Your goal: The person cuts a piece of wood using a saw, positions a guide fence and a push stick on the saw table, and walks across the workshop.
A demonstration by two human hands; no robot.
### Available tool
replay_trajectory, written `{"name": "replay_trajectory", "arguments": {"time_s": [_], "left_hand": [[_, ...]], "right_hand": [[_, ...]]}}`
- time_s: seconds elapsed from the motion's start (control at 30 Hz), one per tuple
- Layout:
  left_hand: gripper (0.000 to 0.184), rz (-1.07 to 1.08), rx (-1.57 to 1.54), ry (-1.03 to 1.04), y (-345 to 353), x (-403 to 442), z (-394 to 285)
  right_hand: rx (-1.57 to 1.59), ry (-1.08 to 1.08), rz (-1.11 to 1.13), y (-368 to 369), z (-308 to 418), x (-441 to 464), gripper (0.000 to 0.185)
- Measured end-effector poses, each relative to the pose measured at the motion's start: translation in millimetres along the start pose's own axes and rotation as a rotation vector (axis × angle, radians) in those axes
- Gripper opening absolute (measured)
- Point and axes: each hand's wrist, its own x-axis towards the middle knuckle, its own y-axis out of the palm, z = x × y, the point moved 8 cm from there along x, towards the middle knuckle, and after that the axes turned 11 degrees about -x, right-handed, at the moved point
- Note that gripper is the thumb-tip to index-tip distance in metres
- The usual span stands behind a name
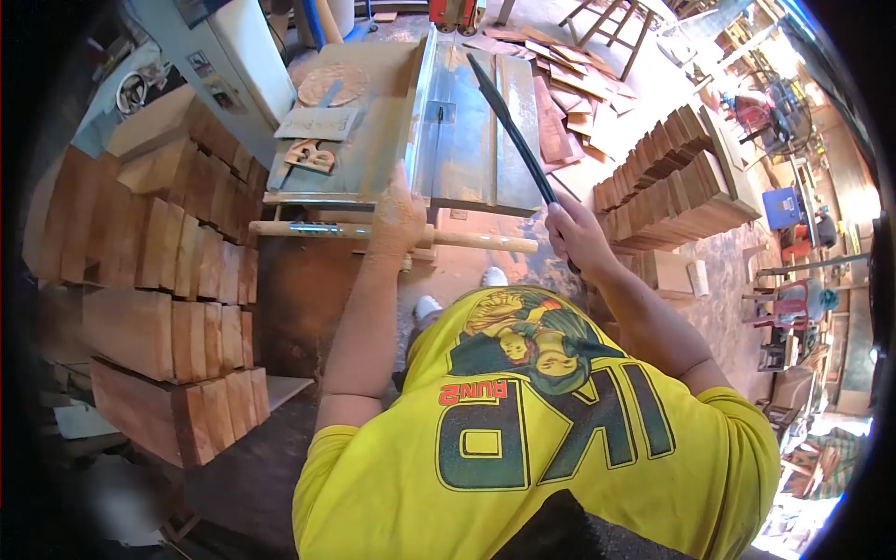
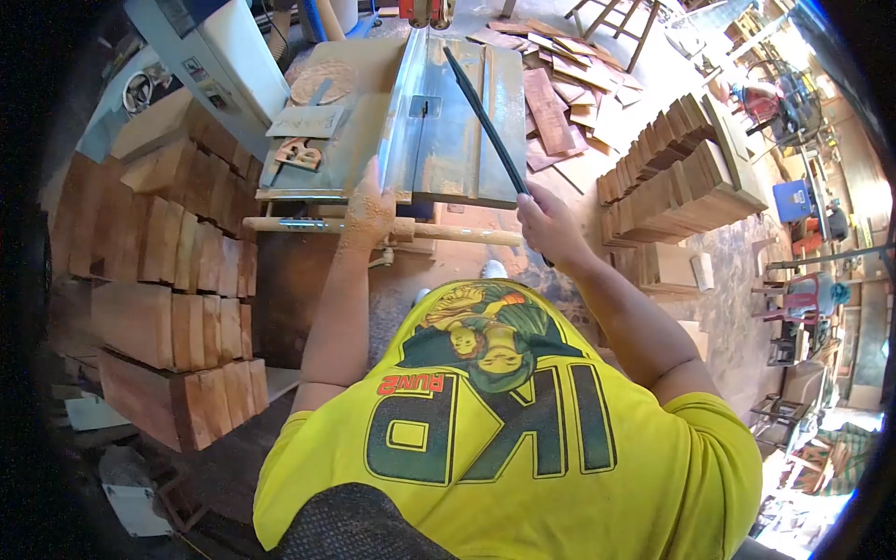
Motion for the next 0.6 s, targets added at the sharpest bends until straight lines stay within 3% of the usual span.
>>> {"name": "replay_trajectory", "arguments": {"time_s": [0.17, 0.33, 0.4, 0.6], "left_hand": [[0.056, 0.016, 0.011, 0.038, 1.5, 1.8, 3.6], [0.056, -0.015, 0.072, 0.021, -2.3, -0.1, 0.1], [0.058, -0.005, 0.001, 0.042, -2.9, -0.5, -6.4], [0.061, -0.035, -0.126, 0.184, -3.5, 3.0, -19.3]], "right_hand": [[0.097, 0.033, 0.072, 26.4, -15.1, -16.5, 0.023], [0.136, -0.006, 0.118, 53.4, -4.2, -12.5, 0.025], [0.117, -0.003, 0.148, 61.0, 1.4, -8.3, 0.014], [0.221, -0.058, 0.093, 95.7, 0.9, -9.3, 0.039]]}}
